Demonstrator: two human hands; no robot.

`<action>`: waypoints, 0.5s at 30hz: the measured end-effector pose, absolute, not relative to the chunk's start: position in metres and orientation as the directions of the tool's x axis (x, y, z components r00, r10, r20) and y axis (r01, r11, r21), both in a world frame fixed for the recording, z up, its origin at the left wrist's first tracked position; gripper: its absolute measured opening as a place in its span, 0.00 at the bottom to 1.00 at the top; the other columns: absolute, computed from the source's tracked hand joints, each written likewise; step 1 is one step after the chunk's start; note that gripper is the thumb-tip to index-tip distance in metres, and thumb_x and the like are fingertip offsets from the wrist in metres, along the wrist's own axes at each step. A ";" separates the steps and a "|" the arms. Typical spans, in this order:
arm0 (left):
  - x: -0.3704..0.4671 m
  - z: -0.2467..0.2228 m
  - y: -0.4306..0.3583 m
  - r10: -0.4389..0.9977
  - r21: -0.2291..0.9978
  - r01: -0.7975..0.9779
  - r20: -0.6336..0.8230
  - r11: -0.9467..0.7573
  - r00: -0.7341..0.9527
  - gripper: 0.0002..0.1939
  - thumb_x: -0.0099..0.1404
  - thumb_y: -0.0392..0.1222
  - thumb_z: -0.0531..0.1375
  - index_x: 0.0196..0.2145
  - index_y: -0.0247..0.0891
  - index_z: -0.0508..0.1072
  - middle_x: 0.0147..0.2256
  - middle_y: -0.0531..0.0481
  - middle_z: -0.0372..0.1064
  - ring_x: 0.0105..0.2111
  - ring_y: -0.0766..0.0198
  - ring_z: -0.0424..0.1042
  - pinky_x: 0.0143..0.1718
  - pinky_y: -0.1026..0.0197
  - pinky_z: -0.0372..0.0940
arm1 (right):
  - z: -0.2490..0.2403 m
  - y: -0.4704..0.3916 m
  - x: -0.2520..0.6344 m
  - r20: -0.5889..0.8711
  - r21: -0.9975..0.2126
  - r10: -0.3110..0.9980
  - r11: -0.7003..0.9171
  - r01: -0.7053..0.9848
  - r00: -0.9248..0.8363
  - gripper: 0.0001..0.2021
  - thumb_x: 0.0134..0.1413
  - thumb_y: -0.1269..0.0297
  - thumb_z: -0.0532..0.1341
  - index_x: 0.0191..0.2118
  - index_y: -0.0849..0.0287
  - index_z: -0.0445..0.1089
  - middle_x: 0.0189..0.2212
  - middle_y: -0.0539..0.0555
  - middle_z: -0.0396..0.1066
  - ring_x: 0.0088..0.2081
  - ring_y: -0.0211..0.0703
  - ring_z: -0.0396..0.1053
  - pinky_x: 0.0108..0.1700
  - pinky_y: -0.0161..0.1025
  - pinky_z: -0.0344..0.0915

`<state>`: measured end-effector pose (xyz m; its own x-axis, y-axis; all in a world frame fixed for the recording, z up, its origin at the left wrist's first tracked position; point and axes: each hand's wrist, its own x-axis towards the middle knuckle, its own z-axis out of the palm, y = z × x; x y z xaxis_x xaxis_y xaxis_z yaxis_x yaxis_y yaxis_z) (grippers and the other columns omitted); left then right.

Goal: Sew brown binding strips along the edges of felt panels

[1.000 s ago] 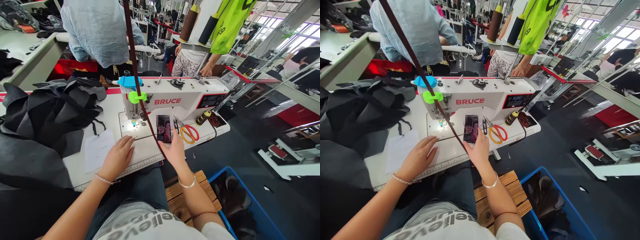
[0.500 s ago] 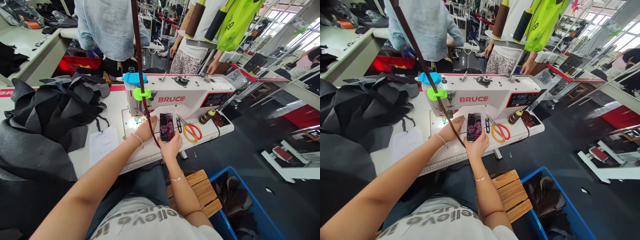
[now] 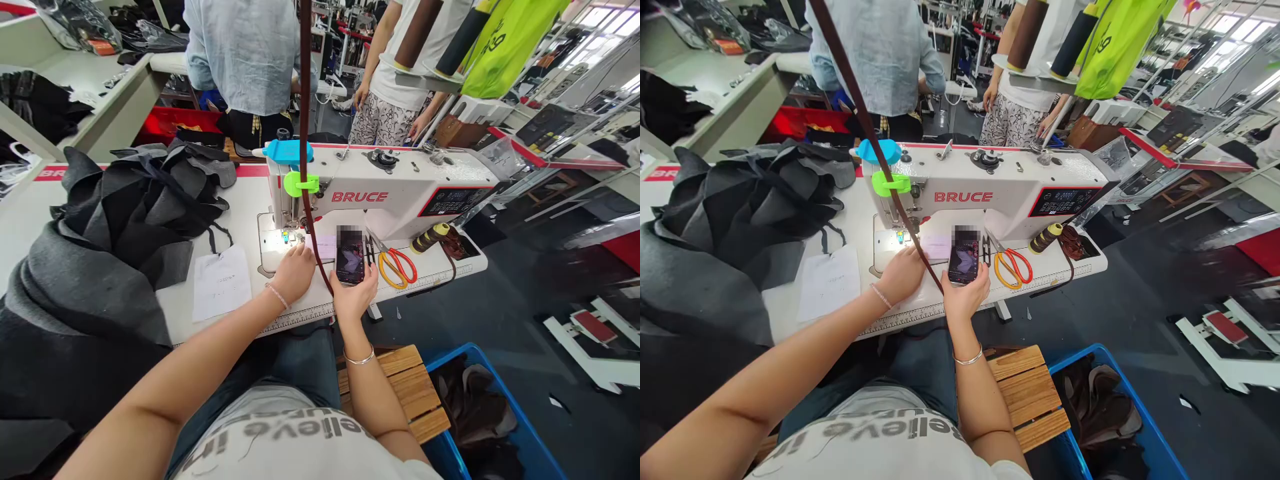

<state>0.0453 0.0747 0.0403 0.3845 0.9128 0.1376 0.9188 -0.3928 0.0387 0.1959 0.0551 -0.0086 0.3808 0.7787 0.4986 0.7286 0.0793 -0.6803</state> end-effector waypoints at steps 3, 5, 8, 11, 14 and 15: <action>0.035 0.044 0.032 0.935 -0.004 0.943 0.126 -0.334 0.332 0.14 0.62 0.25 0.50 0.38 0.23 0.74 0.39 0.31 0.68 0.46 0.47 0.67 0.49 0.48 0.62 | -0.008 0.055 0.196 0.503 -0.661 0.788 0.084 0.746 0.356 0.44 0.44 0.49 0.67 0.61 0.68 0.50 0.53 0.72 0.65 0.57 0.65 0.61 0.57 0.62 0.55; 0.028 0.045 0.006 0.943 -0.028 0.953 0.138 -0.303 0.303 0.12 0.61 0.26 0.51 0.37 0.23 0.74 0.38 0.32 0.68 0.45 0.47 0.67 0.50 0.47 0.63 | -0.009 0.056 0.198 0.503 -0.634 0.802 0.088 0.768 0.322 0.44 0.44 0.47 0.66 0.61 0.67 0.49 0.53 0.72 0.64 0.57 0.66 0.60 0.57 0.64 0.54; 0.016 0.047 -0.026 0.944 -0.031 0.963 0.191 -0.269 0.270 0.09 0.63 0.30 0.53 0.34 0.28 0.75 0.36 0.36 0.68 0.45 0.48 0.67 0.52 0.46 0.63 | -0.011 0.055 0.201 0.514 -0.598 0.820 0.134 0.790 0.250 0.44 0.45 0.45 0.65 0.61 0.66 0.50 0.55 0.73 0.62 0.59 0.66 0.58 0.57 0.65 0.54; 0.001 0.047 -0.049 0.948 0.035 0.969 0.220 -0.245 0.232 0.09 0.65 0.34 0.54 0.32 0.31 0.74 0.35 0.39 0.68 0.45 0.49 0.67 0.55 0.44 0.62 | -0.011 0.046 0.204 0.606 -0.586 0.764 0.243 0.773 0.219 0.36 0.53 0.48 0.61 0.60 0.65 0.52 0.57 0.72 0.59 0.60 0.63 0.56 0.58 0.63 0.55; -0.017 0.040 -0.066 0.936 0.134 0.952 0.263 -0.275 0.234 0.10 0.67 0.36 0.53 0.37 0.31 0.73 0.37 0.40 0.68 0.49 0.49 0.66 0.57 0.44 0.61 | -0.008 0.030 0.203 0.725 -0.533 0.665 0.377 0.758 0.180 0.23 0.59 0.57 0.57 0.56 0.62 0.57 0.53 0.68 0.63 0.58 0.57 0.60 0.58 0.61 0.57; -0.023 0.037 -0.071 0.927 0.161 0.942 0.289 -0.294 0.240 0.11 0.68 0.37 0.53 0.41 0.31 0.72 0.39 0.40 0.69 0.51 0.49 0.65 0.58 0.44 0.60 | -0.007 0.025 0.203 0.745 -0.509 0.649 0.404 0.760 0.154 0.20 0.59 0.59 0.56 0.55 0.62 0.58 0.51 0.67 0.65 0.57 0.57 0.61 0.57 0.61 0.57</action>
